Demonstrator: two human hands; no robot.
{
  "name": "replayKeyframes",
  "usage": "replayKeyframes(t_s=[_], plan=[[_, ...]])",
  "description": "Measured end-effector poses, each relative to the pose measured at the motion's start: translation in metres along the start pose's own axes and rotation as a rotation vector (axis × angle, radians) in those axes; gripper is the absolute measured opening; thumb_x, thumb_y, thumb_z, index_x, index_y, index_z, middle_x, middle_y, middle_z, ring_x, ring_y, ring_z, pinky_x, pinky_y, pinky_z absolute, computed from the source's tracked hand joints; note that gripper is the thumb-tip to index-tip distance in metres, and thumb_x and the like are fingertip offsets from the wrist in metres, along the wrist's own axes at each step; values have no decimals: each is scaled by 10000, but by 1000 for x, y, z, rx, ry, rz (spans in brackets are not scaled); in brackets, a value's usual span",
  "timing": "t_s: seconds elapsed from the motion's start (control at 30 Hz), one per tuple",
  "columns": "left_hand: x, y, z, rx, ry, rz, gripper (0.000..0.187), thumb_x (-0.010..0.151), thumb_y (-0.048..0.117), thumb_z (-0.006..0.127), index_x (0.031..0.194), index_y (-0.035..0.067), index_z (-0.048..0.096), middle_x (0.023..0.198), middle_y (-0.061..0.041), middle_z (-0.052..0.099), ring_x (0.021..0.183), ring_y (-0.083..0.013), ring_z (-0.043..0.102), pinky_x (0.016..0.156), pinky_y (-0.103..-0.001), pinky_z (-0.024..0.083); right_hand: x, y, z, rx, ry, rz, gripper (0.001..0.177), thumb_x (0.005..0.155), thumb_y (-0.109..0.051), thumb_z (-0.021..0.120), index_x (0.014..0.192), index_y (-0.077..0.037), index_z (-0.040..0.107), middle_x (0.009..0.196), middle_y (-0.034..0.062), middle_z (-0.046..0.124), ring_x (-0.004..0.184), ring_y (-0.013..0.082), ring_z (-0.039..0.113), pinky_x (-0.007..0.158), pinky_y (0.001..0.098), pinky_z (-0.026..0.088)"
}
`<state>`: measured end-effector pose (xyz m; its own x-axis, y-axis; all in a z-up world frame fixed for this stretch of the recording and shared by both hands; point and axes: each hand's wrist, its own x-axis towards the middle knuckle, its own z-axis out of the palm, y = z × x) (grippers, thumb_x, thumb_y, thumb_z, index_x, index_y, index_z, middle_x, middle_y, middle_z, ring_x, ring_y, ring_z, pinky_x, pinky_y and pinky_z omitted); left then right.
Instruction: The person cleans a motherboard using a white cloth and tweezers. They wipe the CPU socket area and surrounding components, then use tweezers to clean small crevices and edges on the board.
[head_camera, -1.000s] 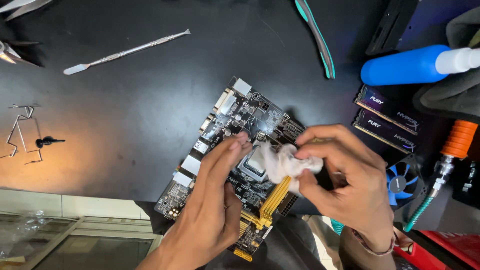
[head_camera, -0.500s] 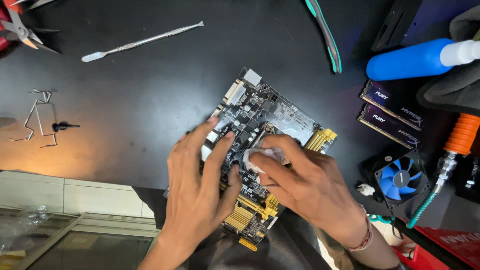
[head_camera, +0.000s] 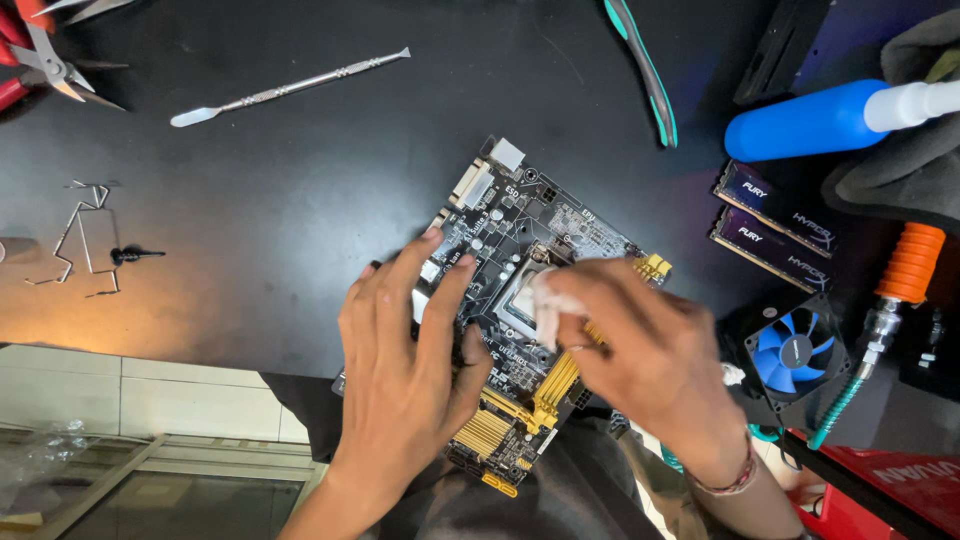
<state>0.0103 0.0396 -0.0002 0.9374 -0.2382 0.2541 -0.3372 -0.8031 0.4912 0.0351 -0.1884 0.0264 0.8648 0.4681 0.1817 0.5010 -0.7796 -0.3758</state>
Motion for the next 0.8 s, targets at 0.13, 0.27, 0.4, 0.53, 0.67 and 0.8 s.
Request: replayKeyframes(t_s=[0.13,0.27,0.4,0.53,0.67,0.8], plan=[[2,2,-1,48,-25,-7,432,1048,150,589,1472,73,624,1616,-230,525,1321,-440,627,1143,-613,505,-4,-3,2,2,-95,-25,266,1015,8,733,1253,-111,723,1198,48,610,657,180,634,592,362,617],[6,2,-2,44,0,18,406,1091,149,544,1469,12,604,1582,-245,556,1327,-445,622,1075,-547,543,-5,0,-1,-58,-81,54,315,983,16,715,1257,-121,786,1224,43,657,699,252,690,652,423,604],[6,2,-3,26,-12,58,420,1103,120,553,1494,-32,580,1569,-265,551,1321,-462,600,1130,-549,561,6,-7,10,-4,-21,49,267,1051,-30,677,1292,-118,751,1281,36,733,945,226,784,760,403,637],[4,4,-1,79,0,41,430,1104,125,516,1495,-48,563,1577,-250,563,1339,-450,613,1129,-540,566,7,-13,10,76,-46,-105,178,1039,-23,655,1197,-68,724,1222,66,697,683,197,687,607,367,577],[3,6,1,103,-22,32,472,1099,143,580,1527,-47,521,1597,-236,549,1372,-446,598,1092,-547,582,2,-5,-4,83,-153,-119,49,1042,-103,692,1080,-135,691,1149,15,666,687,141,652,510,313,535],[1,8,-4,131,-70,-1,538,1158,270,645,1569,-45,501,1639,-231,531,1405,-423,578,1133,-520,556,9,-10,-28,202,20,26,216,984,108,716,1147,-20,779,1198,148,714,1009,258,751,880,358,594]])
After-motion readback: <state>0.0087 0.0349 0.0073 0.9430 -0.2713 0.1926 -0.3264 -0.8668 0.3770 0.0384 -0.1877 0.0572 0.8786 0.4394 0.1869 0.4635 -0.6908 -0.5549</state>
